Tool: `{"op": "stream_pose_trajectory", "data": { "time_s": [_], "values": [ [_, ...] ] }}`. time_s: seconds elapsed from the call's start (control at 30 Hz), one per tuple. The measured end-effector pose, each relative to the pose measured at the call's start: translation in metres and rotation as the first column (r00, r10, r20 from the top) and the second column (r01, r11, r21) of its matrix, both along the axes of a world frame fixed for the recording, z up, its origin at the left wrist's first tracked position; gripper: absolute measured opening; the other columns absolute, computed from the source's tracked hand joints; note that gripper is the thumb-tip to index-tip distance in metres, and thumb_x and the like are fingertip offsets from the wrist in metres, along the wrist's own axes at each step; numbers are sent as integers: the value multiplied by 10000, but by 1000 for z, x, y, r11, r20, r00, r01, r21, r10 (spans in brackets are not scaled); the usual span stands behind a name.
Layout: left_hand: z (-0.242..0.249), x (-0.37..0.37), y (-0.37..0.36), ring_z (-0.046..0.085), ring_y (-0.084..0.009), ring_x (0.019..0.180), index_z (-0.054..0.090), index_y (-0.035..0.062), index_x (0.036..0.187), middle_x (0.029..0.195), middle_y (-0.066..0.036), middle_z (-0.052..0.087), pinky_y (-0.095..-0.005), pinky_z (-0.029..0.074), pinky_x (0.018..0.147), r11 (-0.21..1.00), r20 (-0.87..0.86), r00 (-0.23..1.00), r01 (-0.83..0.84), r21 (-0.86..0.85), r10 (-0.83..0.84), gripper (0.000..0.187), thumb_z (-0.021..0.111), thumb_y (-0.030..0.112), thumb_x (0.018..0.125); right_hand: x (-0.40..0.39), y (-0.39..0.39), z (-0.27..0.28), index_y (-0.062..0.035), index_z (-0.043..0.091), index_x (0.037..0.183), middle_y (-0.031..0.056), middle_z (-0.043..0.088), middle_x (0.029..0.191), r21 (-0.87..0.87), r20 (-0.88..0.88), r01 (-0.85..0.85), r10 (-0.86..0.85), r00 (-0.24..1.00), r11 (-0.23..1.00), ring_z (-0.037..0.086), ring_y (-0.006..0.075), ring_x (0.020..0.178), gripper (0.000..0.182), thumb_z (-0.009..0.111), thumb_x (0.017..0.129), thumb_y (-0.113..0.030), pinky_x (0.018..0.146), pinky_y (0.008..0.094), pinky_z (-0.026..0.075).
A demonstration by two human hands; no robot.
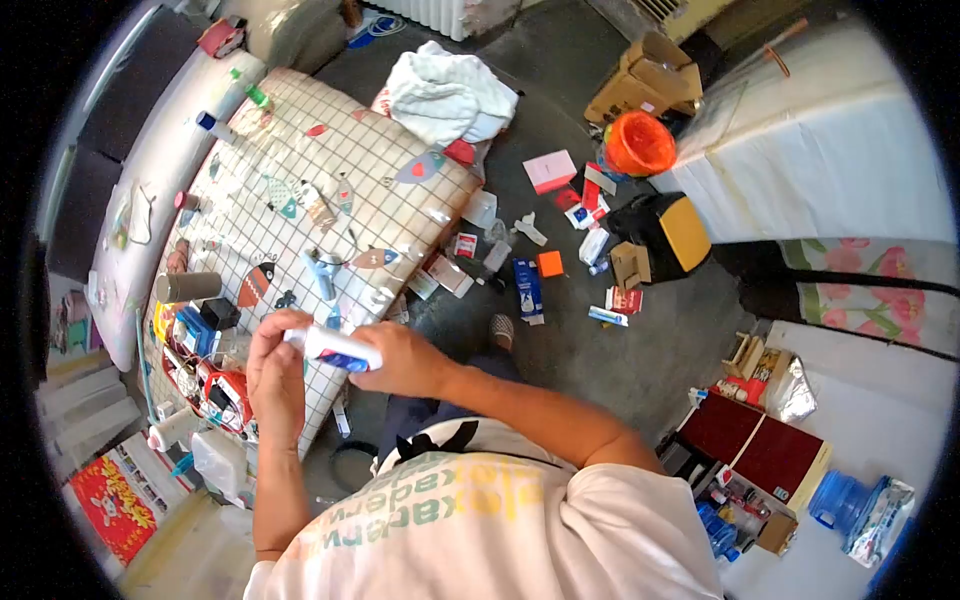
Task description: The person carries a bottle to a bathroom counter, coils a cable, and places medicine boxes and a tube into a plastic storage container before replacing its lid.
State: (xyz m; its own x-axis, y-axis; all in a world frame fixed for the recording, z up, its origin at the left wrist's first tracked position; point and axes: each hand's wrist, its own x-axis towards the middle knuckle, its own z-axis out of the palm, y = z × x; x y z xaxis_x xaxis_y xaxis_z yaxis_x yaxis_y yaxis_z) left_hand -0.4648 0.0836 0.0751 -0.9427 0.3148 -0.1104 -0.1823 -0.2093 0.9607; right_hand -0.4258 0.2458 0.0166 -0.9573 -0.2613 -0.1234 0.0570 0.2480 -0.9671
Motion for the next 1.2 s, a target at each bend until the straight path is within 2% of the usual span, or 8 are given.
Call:
{"op": "stream_pose_trajectory", "data": {
  "time_s": [0.13, 0.27, 0.5, 0.57, 0.7, 0.83, 0.93, 1.2],
  "values": [
    [24, 10, 61, 490, -222, 1033, 564, 6, 988, 1086, -106, 527, -292, 377, 859, 823, -284, 881, 179, -540, -378, 295, 467, -105, 732, 20, 83, -1, -31, 555, 871, 133, 575, 797, 5, -185, 32, -31, 982, 999, 549, 305, 783, 325, 672, 604, -174, 707, 370, 430],
    [42, 7, 124, 554, -244, 869, 567, 16, 970, 950, -108, 566, -287, 431, 745, 679, -417, 677, 167, -715, -606, 231, 554, -26, 743, 39, 157, 13, -35, 557, 890, 109, 572, 838, 74, -194, 45, -30, 980, 996, 537, 292, 829, 325, 672, 615, -162, 740, 365, 424],
    [54, 9, 209, 456, -132, 575, 492, 3, 894, 637, -72, 480, -251, 378, 538, 606, -353, 777, 46, -794, -522, 133, 540, 90, 805, 44, 218, 25, -61, 515, 929, 109, 540, 889, 272, -484, 356, -193, 853, 894, 507, 306, 843, 335, 639, 627, -138, 736, 384, 430],
    [60, 10, 226, 492, -224, 535, 497, 32, 850, 627, -102, 499, -304, 394, 501, 634, -371, 823, -17, -773, -431, 184, 578, 183, 784, 43, 225, 38, -57, 506, 950, 97, 525, 926, 310, -529, 433, -224, 818, 847, 492, 291, 875, 378, 647, 600, -86, 744, 374, 433],
    [65, 7, 243, 507, -210, 438, 522, 53, 793, 517, -78, 505, -305, 378, 424, 714, -541, 795, -208, -668, -275, 165, 547, 215, 809, 36, 228, 55, -53, 503, 969, 85, 509, 955, 335, -648, 593, -278, 709, 732, 476, 285, 899, 448, 670, 554, -37, 756, 364, 423],
    [80, 3, 239, 517, -219, 438, 547, 74, 801, 503, -71, 514, -307, 376, 418, 657, -464, 840, -183, -731, -282, 140, 535, 212, 815, 28, 228, 67, -53, 508, 962, 86, 513, 946, 342, -691, 612, -251, 678, 713, 483, 285, 888, 419, 664, 573, -40, 740, 364, 427],
    [101, 3, 230, 437, -72, 570, 525, 13, 869, 668, -29, 493, -211, 359, 520, 671, -417, 811, -42, -740, -410, 104, 513, 110, 835, 26, 220, 68, -53, 518, 945, 88, 529, 917, 315, -670, 582, -258, 696, 750, 497, 283, 866, 384, 663, 590, -57, 732, 362, 432],
    [95, -11, 202, 536, -148, 567, 484, 58, 982, 673, -75, 538, -267, 402, 512, 818, -388, 794, 223, -530, -468, 239, 586, 156, 789, 21, 206, 76, -62, 520, 948, 82, 531, 922, 304, -655, 629, -322, 683, 716, 494, 280, 878, 408, 663, 566, -51, 737, 361, 430]
  ]
}}
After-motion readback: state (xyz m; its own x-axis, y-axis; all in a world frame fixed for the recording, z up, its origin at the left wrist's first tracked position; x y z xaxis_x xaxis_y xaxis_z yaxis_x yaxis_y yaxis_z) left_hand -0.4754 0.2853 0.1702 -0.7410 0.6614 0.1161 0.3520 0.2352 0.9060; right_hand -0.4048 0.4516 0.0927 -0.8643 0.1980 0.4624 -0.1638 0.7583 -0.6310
